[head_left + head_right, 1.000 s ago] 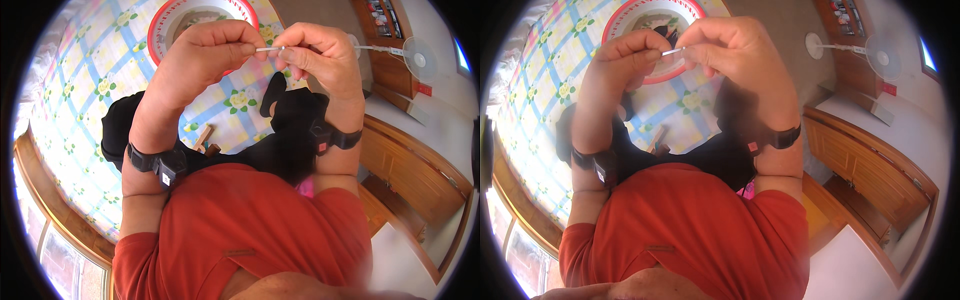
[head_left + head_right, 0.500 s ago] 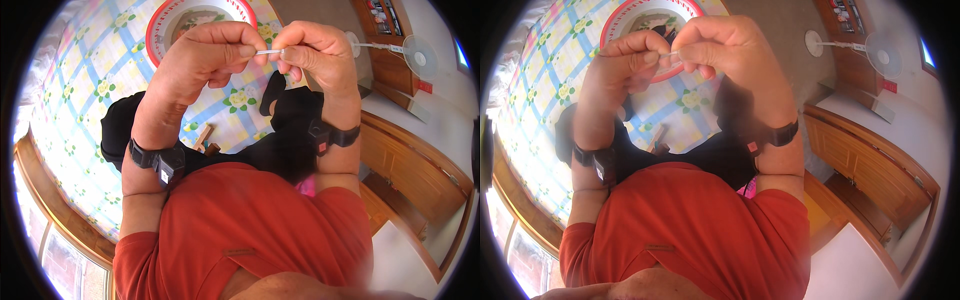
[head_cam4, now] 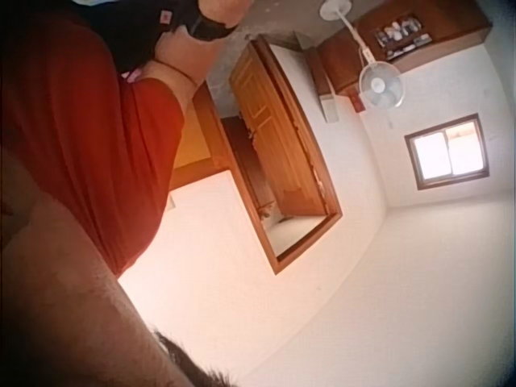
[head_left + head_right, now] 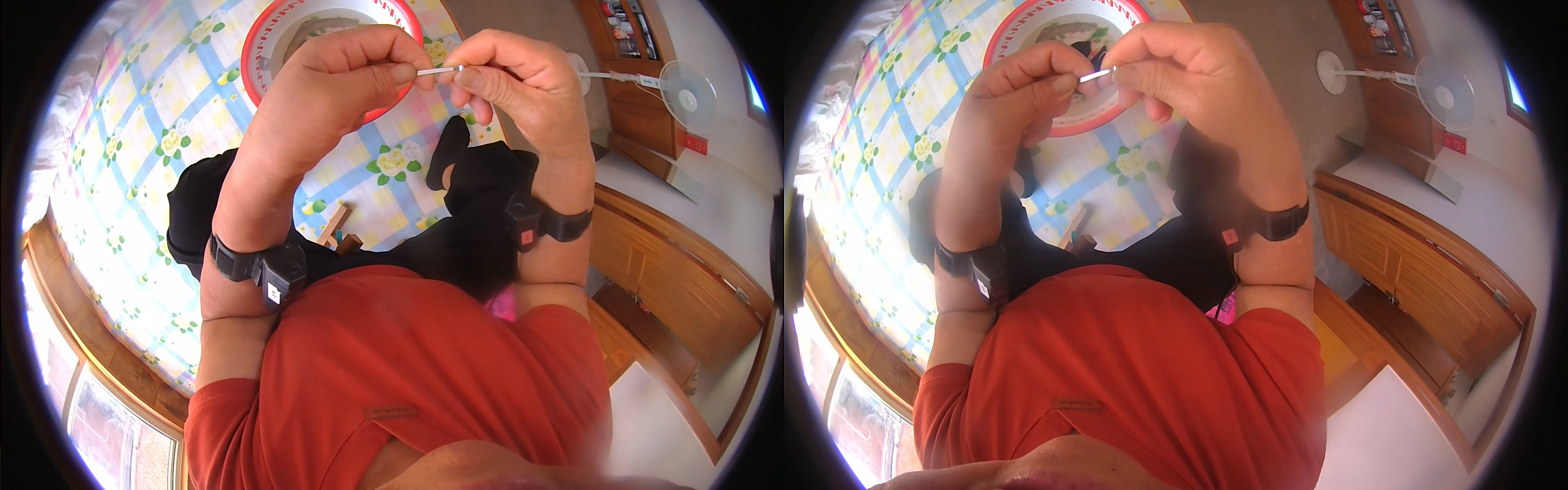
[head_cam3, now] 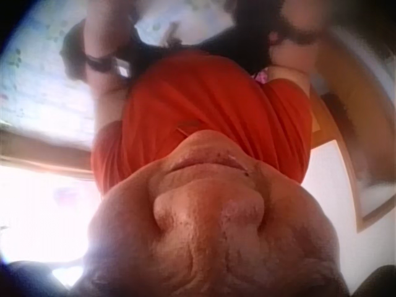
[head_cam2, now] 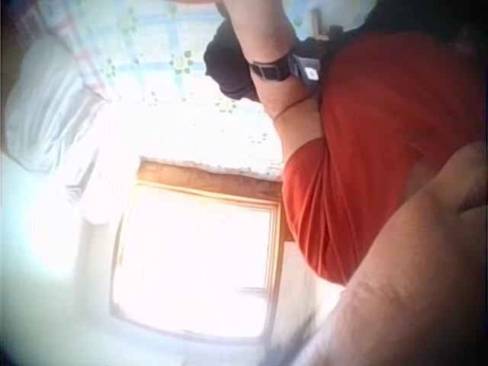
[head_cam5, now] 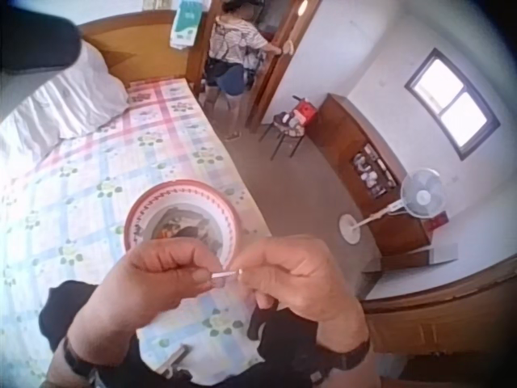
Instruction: The person holds a small electronic component and a thin metal pin, attempting to insert the pin into a hole on the component by hand while seated.
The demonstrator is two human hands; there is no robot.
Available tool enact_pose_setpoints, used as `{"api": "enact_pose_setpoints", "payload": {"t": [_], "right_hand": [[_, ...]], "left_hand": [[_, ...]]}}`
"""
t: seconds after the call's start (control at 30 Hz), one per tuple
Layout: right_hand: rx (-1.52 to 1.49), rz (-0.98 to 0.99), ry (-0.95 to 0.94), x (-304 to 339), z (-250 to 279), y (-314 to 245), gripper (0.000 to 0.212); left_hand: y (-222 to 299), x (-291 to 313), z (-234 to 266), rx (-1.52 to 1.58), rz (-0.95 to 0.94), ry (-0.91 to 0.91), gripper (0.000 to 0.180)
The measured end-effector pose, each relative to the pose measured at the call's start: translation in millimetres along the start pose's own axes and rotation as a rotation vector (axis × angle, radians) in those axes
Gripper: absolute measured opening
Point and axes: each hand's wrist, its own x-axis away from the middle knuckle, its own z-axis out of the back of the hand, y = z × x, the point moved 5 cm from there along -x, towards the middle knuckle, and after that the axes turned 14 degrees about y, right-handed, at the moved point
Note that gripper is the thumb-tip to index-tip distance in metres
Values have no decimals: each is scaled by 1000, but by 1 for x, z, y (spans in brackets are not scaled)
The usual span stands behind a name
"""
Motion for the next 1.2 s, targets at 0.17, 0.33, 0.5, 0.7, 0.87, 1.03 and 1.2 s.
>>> {"api": "enact_pose_setpoints", "payload": {"t": [0.17, 0.33, 0.5, 0.7, 0.87, 1.03, 1.2], "right_hand": [[31, -67, -45, 1, -2, 2, 14], [0, -98, -166, 3, -3, -2, 19], [-58, -105, -180, 4, -4, 1, 20], [-144, -67, -191, 2, -5, 0, 25], [-341, -13, -180, 2, -11, 0, 28], [-247, 29, -150, -1, -11, -1, 27], [-118, 24, -138, -4, -8, 0, 25]], "left_hand": [[1, 1, 1, -126, -85, 42, 11], [2, 2, -3, -25, 47, 10, 11], [-5, 5, -3, 85, 80, 0, 12], [-9, 1, -7, 202, 125, -78, 14], [-14, -1, -8, 381, 160, -179, 14], [-5, 1, -4, 258, 103, -75, 14], [-4, -3, 2, 128, 6, -37, 15]]}}
